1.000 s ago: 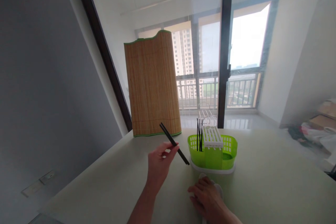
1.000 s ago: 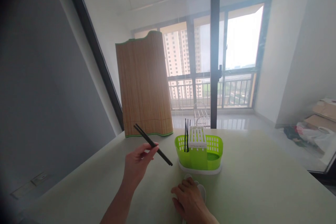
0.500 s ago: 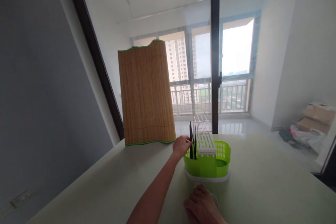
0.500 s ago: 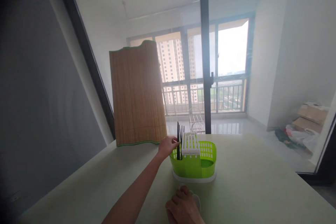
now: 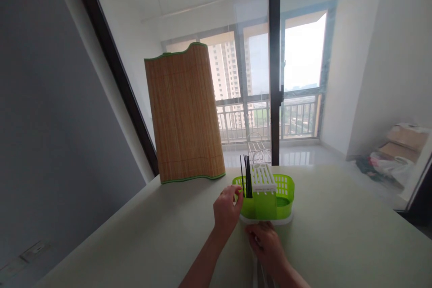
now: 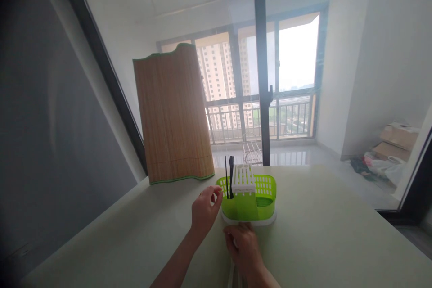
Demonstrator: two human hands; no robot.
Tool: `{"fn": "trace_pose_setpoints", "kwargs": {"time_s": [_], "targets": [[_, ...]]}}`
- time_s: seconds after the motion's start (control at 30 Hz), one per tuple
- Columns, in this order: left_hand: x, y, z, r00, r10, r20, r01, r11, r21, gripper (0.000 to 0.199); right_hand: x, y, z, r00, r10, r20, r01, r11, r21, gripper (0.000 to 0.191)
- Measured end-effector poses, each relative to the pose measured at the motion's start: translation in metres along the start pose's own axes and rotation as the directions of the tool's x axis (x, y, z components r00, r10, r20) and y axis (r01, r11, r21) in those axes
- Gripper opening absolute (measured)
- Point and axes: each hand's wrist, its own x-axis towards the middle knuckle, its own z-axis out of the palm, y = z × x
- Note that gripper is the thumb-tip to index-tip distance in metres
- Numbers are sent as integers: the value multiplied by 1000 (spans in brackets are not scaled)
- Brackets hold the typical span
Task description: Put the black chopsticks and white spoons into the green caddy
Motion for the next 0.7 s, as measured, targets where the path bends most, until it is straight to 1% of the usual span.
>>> {"fn": "trace_pose_setpoints", "kwargs": {"time_s": [0.07, 0.13, 0.2, 0.27, 0.33, 0.4, 0.5, 0.6, 0.7], "targets": [[-32, -6, 1, 995, -63, 72, 66, 997, -38, 21, 2, 9, -2, 988, 120, -99, -112, 990, 87, 25], [-60, -10, 5, 971, -153, 183, 168, 984, -65, 22, 3, 17, -5, 963, 203, -178, -175, 971, 163, 28], [-78, -11, 12, 933, -231, 277, 259, 963, -69, 24, 4, 21, -6, 944, 246, -218, -202, 958, 204, 31], [-88, -11, 21, 903, -276, 330, 305, 951, -40, 25, 4, 22, -7, 939, 259, -225, -213, 954, 210, 33], [-91, -12, 31, 895, -281, 346, 300, 954, 0, 24, 3, 22, -6, 943, 249, -219, -206, 957, 203, 34], [-91, -13, 40, 898, -276, 344, 283, 959, 29, 18, 1, 20, -4, 953, 220, -209, -182, 965, 188, 34], [-89, -17, 45, 897, -285, 337, 298, 955, 16, 18, -1, 19, -1, 972, 155, -176, -130, 980, 149, 31], [-84, -21, 34, 906, -293, 304, 318, 947, -36, 20, -1, 17, 0, 983, 105, -152, -88, 990, 111, 26], [-73, -23, 11, 926, -286, 247, 314, 946, -83, 25, 0, 14, 0, 985, 78, -156, -66, 995, 81, 24]]}}
